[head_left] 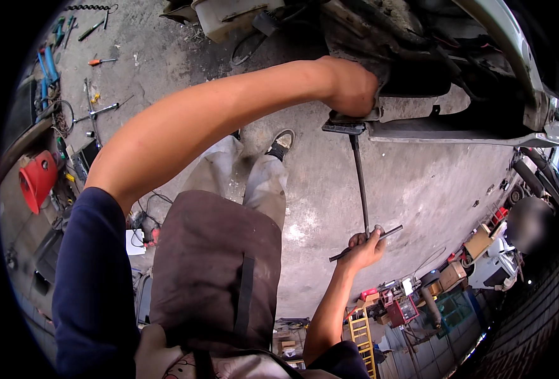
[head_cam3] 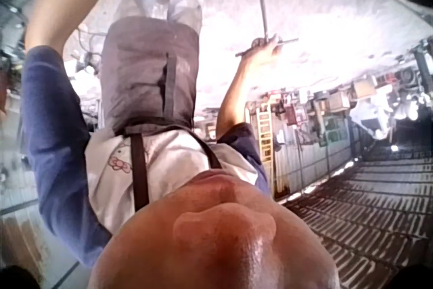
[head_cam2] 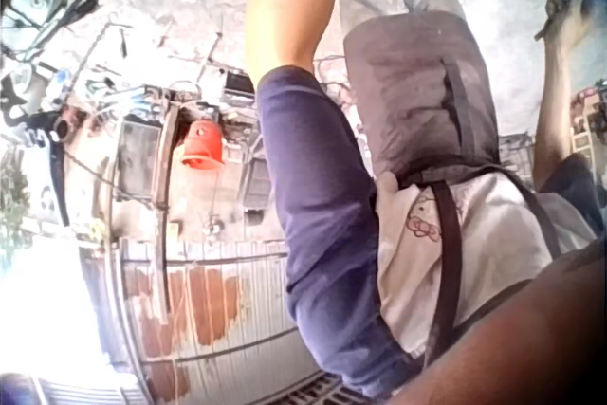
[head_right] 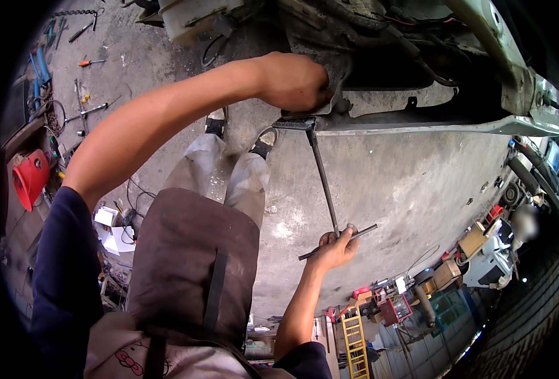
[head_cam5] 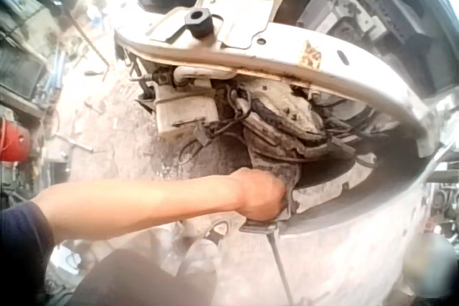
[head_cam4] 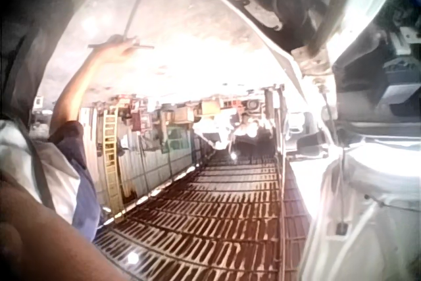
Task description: The person removes a car headlight assembly from the front of a vehicle, then uses a T-handle wrench and a cordless impact driver to loosen and remove bolts from the front bumper cover. After detaching the bumper cover, the person repositions the headlight assembly back into the vehicle's front end.
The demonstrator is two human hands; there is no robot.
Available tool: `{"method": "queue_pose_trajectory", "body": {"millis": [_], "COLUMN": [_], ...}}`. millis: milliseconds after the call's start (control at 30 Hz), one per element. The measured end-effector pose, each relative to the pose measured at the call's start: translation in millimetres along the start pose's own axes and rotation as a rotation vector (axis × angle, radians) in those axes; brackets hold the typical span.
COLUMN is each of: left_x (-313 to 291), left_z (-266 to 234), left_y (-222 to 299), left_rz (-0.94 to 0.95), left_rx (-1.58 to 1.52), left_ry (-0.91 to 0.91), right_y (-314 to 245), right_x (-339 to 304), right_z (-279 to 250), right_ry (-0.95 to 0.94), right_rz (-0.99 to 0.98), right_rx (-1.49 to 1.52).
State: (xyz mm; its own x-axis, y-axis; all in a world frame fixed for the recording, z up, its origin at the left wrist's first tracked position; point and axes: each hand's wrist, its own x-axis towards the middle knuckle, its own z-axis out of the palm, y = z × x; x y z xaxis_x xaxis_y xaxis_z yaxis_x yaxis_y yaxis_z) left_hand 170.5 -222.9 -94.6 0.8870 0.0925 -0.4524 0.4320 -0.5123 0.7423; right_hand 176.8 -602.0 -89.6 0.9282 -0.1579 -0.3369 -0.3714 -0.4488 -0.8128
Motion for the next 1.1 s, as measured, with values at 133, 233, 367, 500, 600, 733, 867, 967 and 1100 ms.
{"method": "queue_pose_trajectory", "body": {"millis": [133, 233, 367, 500, 600, 733, 867, 967, 1100], "left_x": [5, 8, -6, -14, -15, -13, -24, -27, -34], "left_z": [2, 9, 5, -11, -10, -15, -14, -11, -11], "left_y": [-5, -14, -5, 2, -1, 14, 12, 2, 5], "left_rz": [0.021, 0.107, 0.172, 0.215, 0.271, 0.261, 0.275, 0.308, 0.336], "left_rx": [-0.032, -0.065, -0.086, -0.019, 0.027, 0.162, 0.208, 0.2, 0.247], "left_ry": [0.012, 0.062, 0.072, 0.003, 0.009, -0.069, -0.04, 0.015, 0.052], "right_y": [-4, 2, 6, 0, -7, -15, -22, -29, -31], "right_x": [-4, -2, -9, -11, -17, -45, -68, -70, -45], "right_z": [1, 1, 1, 7, 9, 15, 9, -7, -33], "right_ry": [-0.019, -0.018, 0.033, 0.054, 0.059, 0.195, 0.13, -0.225, -0.879], "right_rz": [-0.028, -0.032, -0.049, -0.085, -0.083, -0.136, -0.262, -0.108, 0.512], "right_rx": [0.012, 0.03, 0.059, 0.06, 0.057, 0.059, 0.136, 0.342, 0.448]}}
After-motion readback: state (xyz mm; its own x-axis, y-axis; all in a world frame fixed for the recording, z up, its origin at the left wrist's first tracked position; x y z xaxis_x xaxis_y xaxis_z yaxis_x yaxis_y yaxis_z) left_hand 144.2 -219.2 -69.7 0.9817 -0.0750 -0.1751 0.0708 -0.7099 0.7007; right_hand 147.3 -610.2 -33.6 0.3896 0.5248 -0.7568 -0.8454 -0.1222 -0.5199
